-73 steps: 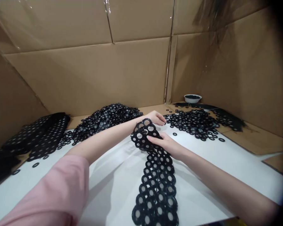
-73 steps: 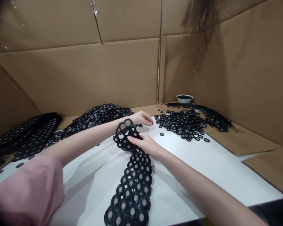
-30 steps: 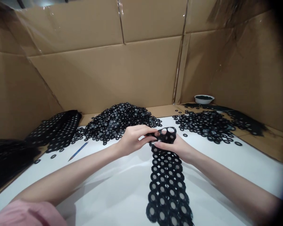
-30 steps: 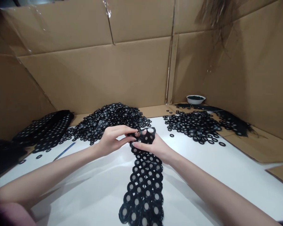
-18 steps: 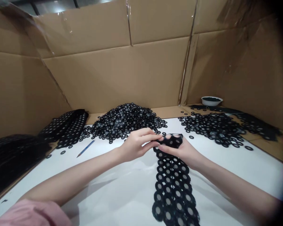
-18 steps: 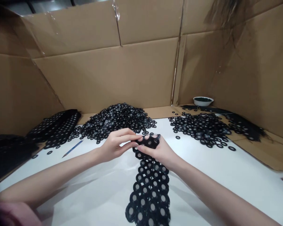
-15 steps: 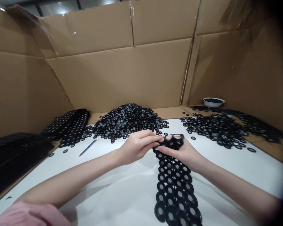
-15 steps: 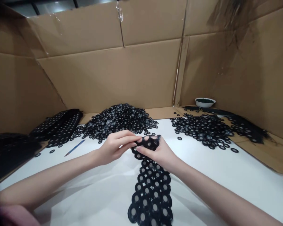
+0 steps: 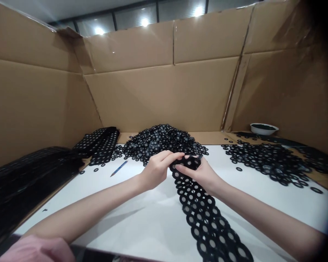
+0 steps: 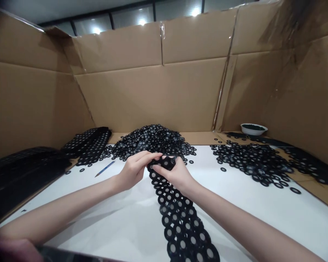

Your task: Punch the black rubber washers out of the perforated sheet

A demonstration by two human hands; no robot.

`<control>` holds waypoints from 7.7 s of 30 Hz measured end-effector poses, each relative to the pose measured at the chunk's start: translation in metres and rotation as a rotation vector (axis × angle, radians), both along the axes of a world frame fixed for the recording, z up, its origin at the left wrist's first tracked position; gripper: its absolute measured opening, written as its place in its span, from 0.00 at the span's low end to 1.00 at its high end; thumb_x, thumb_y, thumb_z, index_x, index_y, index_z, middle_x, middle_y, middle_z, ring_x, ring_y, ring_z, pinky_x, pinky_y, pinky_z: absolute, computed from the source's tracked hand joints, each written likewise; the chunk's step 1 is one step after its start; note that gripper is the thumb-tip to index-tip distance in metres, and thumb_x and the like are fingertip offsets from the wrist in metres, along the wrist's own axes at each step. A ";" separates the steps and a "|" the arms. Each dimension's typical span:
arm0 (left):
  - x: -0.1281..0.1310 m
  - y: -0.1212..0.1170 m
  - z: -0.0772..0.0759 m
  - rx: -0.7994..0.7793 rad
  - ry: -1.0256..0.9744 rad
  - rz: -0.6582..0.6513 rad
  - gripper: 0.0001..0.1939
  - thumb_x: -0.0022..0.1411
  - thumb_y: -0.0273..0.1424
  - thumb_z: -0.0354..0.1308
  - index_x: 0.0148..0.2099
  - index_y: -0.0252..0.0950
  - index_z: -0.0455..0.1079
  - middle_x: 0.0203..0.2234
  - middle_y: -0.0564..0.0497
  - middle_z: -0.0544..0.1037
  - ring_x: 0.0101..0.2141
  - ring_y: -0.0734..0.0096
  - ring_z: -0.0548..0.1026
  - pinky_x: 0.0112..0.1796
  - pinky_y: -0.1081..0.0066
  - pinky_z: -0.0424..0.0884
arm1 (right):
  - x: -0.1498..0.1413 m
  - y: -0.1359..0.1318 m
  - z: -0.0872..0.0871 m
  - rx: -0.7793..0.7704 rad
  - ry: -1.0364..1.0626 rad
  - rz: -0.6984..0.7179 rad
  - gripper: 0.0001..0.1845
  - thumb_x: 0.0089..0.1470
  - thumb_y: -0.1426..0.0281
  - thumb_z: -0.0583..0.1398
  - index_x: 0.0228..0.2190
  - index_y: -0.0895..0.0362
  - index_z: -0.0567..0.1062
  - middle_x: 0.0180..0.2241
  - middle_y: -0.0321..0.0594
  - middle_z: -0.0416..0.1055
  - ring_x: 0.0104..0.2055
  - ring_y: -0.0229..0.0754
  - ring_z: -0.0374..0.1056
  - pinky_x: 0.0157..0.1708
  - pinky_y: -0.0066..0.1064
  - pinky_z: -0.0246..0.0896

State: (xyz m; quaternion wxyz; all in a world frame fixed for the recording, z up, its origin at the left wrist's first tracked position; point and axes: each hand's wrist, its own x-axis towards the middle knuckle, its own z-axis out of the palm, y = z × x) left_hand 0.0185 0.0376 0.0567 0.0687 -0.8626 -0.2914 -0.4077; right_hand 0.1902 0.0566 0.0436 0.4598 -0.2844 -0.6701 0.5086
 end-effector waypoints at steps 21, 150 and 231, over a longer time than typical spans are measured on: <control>0.000 -0.017 -0.005 -0.396 -0.262 -0.029 0.17 0.59 0.30 0.59 0.50 0.35 0.67 0.41 0.46 0.75 0.39 0.68 0.74 0.42 0.70 0.72 | 0.006 0.004 -0.015 0.109 -0.081 0.002 0.12 0.48 0.62 0.62 0.33 0.55 0.72 0.35 0.39 0.72 0.40 0.45 0.67 0.42 0.38 0.61; 0.017 0.012 0.000 -0.434 -0.435 0.011 0.14 0.60 0.19 0.48 0.44 0.36 0.68 0.25 0.53 0.74 0.26 0.75 0.72 0.29 0.77 0.70 | 0.005 0.000 -0.017 0.052 -0.011 0.156 0.10 0.50 0.63 0.61 0.35 0.53 0.76 0.35 0.40 0.76 0.42 0.48 0.71 0.46 0.41 0.63; 0.004 0.006 -0.018 -0.203 -0.095 -0.146 0.16 0.62 0.21 0.52 0.51 0.35 0.68 0.43 0.46 0.77 0.42 0.67 0.76 0.43 0.70 0.72 | 0.023 0.010 -0.018 0.042 -0.129 0.184 0.15 0.44 0.65 0.65 0.37 0.55 0.75 0.37 0.37 0.75 0.40 0.45 0.69 0.40 0.36 0.65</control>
